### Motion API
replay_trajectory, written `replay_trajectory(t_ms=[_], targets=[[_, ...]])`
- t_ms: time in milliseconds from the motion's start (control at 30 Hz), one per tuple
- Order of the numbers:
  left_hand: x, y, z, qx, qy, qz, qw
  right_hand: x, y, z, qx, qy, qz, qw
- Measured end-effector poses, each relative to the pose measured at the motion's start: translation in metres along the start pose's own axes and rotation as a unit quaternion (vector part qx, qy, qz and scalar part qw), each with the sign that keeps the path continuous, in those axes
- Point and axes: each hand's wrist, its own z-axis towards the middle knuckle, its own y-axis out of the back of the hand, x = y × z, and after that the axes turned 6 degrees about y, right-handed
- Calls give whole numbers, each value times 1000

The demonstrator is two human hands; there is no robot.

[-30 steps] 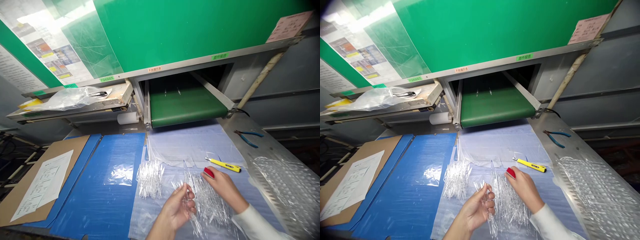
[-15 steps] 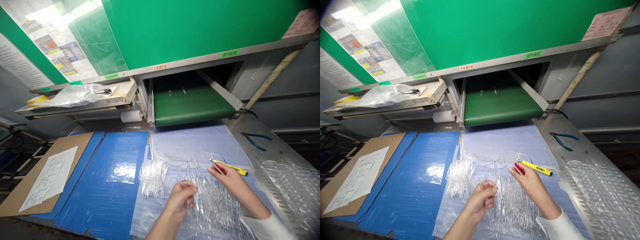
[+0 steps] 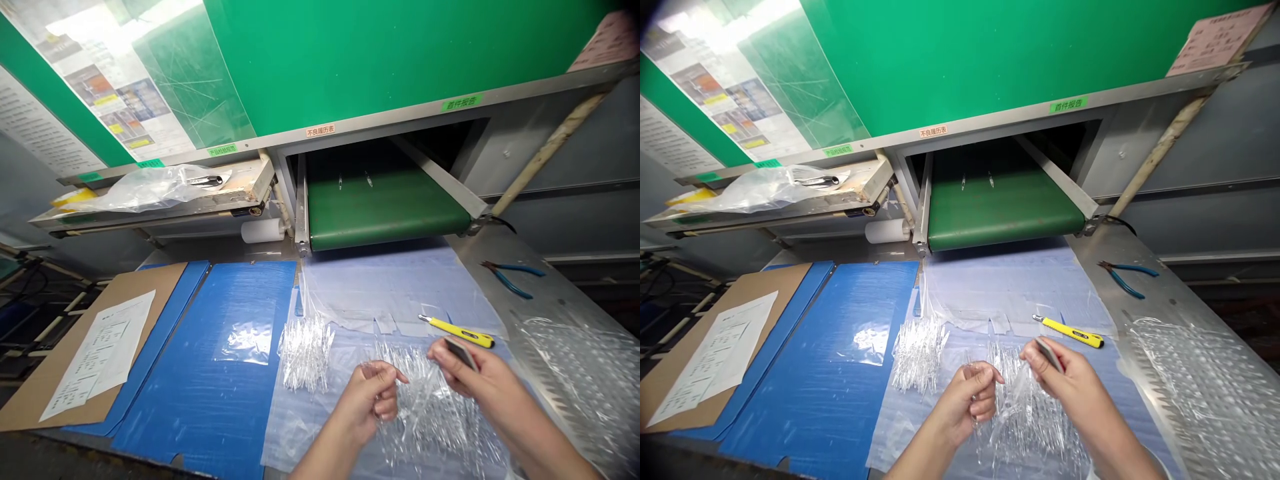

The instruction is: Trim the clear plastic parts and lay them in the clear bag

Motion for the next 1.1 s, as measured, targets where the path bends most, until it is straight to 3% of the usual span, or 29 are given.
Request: replay_trajectory(t_ms=[100,167,367,467,567,733,833,900,967,1100], targets=[[0,-12,-6,17,-66,125,990,-1,-16,-5,88,9,39,995],[-3,-17,-10,-4,-100,199,975,-6,-22,-6,108,6,24,994],[-11,-24,-23,-115,-104,283,946,-16,-9,-6,-14,-54,-1,998],[-11,-27,-27,-129,-119,347,921,-13,-14,-9,-16,-8,-51,999],[-9,-27,-31,-140,-166,436,874,-10,-24,-10,-8,52,-139,989],[-4,-22,-36,-140,-223,512,817,-14,-22,-6,-103,85,-259,957],[-2,-19,-34,-138,-216,547,797,-17,-19,-6,-66,101,-254,960],[0,-17,-33,-139,-219,558,788,-20,-20,-5,-46,104,-266,957],[2,-14,-32,-144,-223,559,786,-22,-23,-5,-70,96,-287,951],[7,-12,-31,-122,-228,545,798,-25,-31,-7,-57,115,-267,955]])
